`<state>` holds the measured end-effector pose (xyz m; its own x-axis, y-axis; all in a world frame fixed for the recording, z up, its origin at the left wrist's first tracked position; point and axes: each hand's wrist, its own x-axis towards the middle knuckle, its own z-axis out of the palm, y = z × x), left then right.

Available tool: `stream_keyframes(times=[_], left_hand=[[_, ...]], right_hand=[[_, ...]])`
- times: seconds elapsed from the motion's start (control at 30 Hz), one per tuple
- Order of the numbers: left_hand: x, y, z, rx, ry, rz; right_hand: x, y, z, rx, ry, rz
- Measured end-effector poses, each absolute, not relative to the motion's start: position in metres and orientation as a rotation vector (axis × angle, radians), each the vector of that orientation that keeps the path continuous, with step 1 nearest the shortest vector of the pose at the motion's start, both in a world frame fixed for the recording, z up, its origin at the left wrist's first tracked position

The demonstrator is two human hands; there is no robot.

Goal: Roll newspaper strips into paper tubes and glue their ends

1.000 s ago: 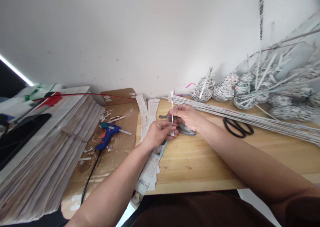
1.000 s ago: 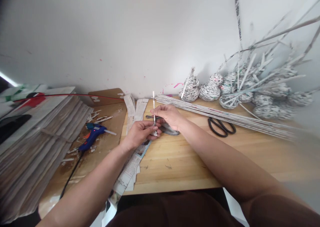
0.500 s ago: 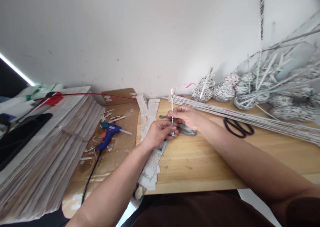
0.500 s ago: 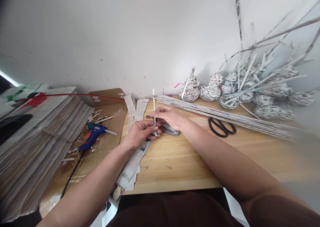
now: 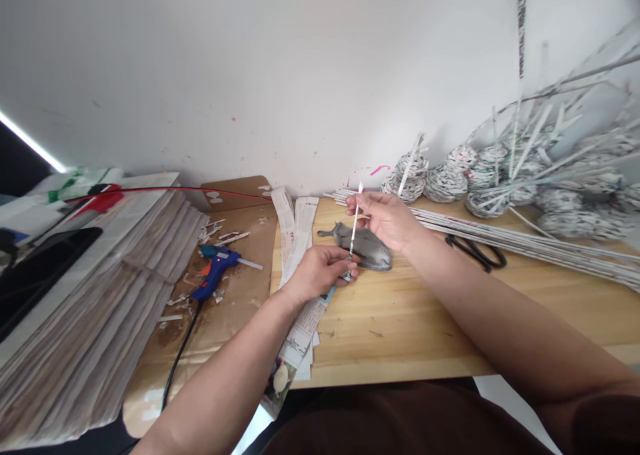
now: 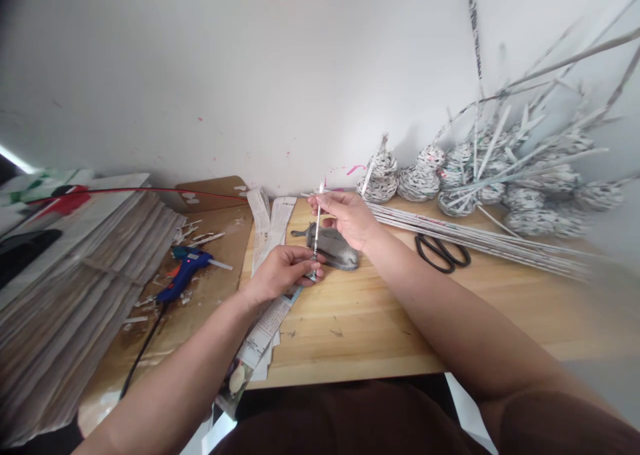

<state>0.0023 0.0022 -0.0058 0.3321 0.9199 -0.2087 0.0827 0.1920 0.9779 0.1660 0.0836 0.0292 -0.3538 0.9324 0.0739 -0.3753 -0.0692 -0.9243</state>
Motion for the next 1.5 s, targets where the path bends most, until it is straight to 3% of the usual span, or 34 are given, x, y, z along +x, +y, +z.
stream_keyframes(times=[0.23, 0.5, 0.77, 1.5], left_hand=[[0.002, 0.004, -0.008, 1.261, 1.082, 0.790], [0.001, 0.006, -0.009, 1.265, 1.125, 0.853], [-0.002, 0.009, -0.006, 1.155, 1.058, 0.914], [-0.001, 0.005, -0.007, 1.236, 1.036, 0.793]], right_hand=[[0.167, 0.084, 0.032, -0.793, -1.208, 1.657], [0.163, 0.084, 0.030, -0.969, -1.151, 1.249], [0.163, 0.077, 0.020, -0.822, -1.492, 1.794], [0.166, 0.084, 0.027, -0.755, -1.284, 1.636]])
